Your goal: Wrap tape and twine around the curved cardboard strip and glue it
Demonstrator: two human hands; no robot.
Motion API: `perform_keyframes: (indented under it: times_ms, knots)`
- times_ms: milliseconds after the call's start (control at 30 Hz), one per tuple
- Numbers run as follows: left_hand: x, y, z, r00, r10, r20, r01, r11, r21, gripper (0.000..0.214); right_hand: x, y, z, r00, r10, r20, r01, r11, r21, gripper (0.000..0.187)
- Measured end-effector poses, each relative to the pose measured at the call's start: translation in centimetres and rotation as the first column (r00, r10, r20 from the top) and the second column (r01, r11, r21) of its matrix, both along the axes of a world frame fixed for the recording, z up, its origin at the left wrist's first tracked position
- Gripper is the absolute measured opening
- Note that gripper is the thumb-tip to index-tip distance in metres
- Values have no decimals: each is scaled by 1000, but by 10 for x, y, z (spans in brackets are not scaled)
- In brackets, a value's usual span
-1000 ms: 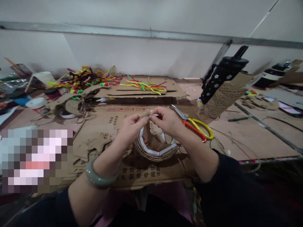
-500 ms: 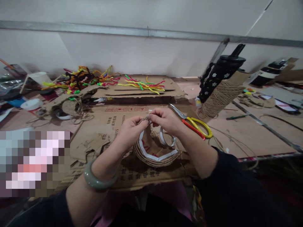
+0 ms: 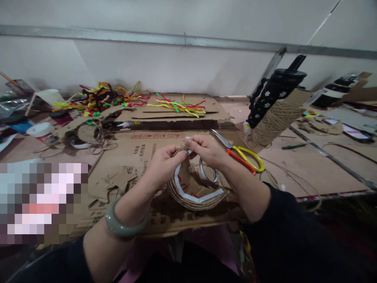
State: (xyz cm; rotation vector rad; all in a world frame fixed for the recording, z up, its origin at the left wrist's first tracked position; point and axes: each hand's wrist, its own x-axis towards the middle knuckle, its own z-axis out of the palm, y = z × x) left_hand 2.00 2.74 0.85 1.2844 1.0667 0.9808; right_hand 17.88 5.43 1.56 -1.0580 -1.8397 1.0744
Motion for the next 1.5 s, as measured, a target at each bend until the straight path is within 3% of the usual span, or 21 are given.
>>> perform_keyframes:
  times_ms: [167,267,367,467,567,600,667,800,1033,1200,1300,1400,1500]
  knots:
    - [-1,3,-1,999,43,27,-41,998,-55,23,1,6,-5,999,-43,20,42,998,41,48]
    - [-3,6,-1,992,110,64,-105,991,-77,24,12,16,-4,978,-183,96,162,968,190,40]
    - [-4,10,-3,984,149,102,-141,986,-87,26,37,23,4,923,-301,238,246,940,235,29]
    - [-5,12,-2,979,163,120,-150,982,-114,27,72,21,11,744,-423,517,305,904,300,30]
    - [-3,13,0,975,173,138,-153,977,-146,29,107,8,9,359,-437,825,346,883,317,34]
    - [-3,13,1,973,172,151,-149,977,-151,29,116,3,6,301,-414,859,355,885,302,34]
    - [-3,14,1,968,168,185,-138,977,-162,32,129,-9,-1,262,-369,892,340,900,272,33]
    - [-4,16,-1,964,181,195,-144,972,-187,37,136,-26,-14,271,-361,892,306,911,276,38]
    - [-3,13,7,976,200,90,-178,962,-206,18,141,-22,-35,422,-401,813,392,890,235,48]
    - [-4,13,5,962,239,131,-209,956,-207,18,145,-35,-29,555,-508,659,509,834,214,49]
    - [-4,14,2,951,265,160,-236,955,-177,21,136,-58,-20,698,-570,434,561,812,163,65]
    - [-4,14,1,942,264,208,-237,961,-146,21,119,-79,-13,834,-449,321,440,892,105,69]
    - [-3,14,2,933,277,231,-252,959,-130,22,99,-89,-9,844,-320,431,288,947,140,56]
